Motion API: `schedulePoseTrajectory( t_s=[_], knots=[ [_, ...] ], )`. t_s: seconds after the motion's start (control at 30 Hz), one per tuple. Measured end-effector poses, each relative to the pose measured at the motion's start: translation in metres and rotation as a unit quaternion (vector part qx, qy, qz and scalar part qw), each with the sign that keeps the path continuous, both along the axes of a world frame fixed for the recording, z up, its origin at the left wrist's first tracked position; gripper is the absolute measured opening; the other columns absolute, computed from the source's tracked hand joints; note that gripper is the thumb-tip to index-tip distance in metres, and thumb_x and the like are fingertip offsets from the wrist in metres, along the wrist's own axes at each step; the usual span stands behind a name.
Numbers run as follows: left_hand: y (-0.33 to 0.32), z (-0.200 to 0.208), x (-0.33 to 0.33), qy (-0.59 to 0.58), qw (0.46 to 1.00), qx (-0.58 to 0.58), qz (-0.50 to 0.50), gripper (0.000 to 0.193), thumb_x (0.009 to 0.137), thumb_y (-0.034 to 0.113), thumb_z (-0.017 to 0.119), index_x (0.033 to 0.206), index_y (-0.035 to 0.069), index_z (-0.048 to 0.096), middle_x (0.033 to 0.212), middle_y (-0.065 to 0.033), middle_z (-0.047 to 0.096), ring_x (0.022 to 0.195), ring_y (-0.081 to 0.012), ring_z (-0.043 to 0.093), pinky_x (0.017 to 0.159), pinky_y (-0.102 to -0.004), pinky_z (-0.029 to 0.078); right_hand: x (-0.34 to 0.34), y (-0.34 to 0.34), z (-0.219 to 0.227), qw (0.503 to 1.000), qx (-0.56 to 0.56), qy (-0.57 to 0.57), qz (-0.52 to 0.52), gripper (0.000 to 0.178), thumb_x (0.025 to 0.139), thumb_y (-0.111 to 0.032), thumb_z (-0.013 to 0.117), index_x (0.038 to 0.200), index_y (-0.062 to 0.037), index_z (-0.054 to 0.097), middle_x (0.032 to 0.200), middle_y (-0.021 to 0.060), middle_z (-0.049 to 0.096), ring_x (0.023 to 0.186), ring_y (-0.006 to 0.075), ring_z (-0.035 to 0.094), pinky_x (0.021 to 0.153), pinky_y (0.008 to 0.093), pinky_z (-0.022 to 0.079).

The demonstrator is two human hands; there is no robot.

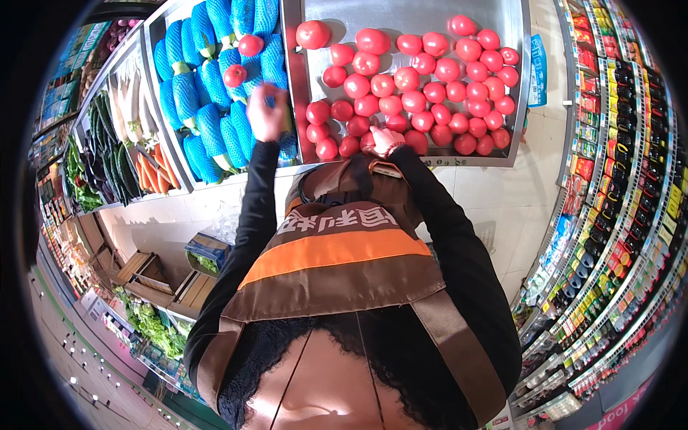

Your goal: The person walks through a grocery store, opens a refrigerated display, and places carrots into a plastic bag. They then move to the produce section, add more carrots and a daikon radish to the bag, and later arrange cucumbers and tomatoes on the display shelves.

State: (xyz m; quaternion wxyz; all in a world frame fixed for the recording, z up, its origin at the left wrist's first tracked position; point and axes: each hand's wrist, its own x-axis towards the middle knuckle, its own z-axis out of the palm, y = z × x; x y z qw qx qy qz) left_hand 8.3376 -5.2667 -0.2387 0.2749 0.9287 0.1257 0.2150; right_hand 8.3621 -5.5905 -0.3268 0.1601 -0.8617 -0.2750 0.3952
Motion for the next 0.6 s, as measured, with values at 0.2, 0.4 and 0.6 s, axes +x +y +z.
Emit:
schedulePoseTrajectory(
  t_s=[0.2, 0.4, 0.6],
  knots=[
    [-0.08, -0.048, -0.075, 0.323, 0.851, 0.08, -0.407, 0.046, 0.077, 0.013, 0.064, 0.122, 0.01, 0.06, 0.118, -0.01, 0.066, 0.115, -0.0301, 0.06, 0.097, -0.0469, 0.043, 0.0, -0.018, 0.025, 0.982, 0.041, -0.151, -0.105, 0.057, 0.079, -0.05, 0.074, 0.113, -0.0072, 0.058, 0.11, 0.0164, 0.067, 0.09, 0.0381, 0.069, 0.07, 0.0514, 0.055],
    [-0.089, -0.074, -0.079, 0.319, 0.847, 0.188, -0.38, 0.063, 0.074, 0.017, 0.068, 0.133, 0.008, 0.05, 0.115, -0.0117, 0.066, 0.115, -0.0291, 0.061, 0.099, -0.0459, 0.041, -0.023, -0.04, 0.031, 0.954, -0.116, -0.232, -0.152, 0.057, 0.071, -0.047, 0.082, 0.106, -0.0056, 0.064, 0.11, 0.012, 0.057, 0.112, 0.0325, 0.055, 0.083, 0.0459, 0.054],
    [-0.105, -0.074, -0.071, 0.379, 0.825, 0.214, -0.36, 0.063, 0.073, 0.014, 0.072, 0.132, 0.01, 0.051, 0.104, -0.0102, 0.067, 0.109, -0.0287, 0.063, 0.108, -0.0513, 0.034, -0.028, -0.054, 0.02, 0.957, -0.058, -0.274, -0.074, 0.051, 0.07, -0.05, 0.081, 0.094, -0.0057, 0.071, 0.11, 0.0086, 0.055, 0.11, 0.0285, 0.052, 0.089, 0.044, 0.05]
  ],
)
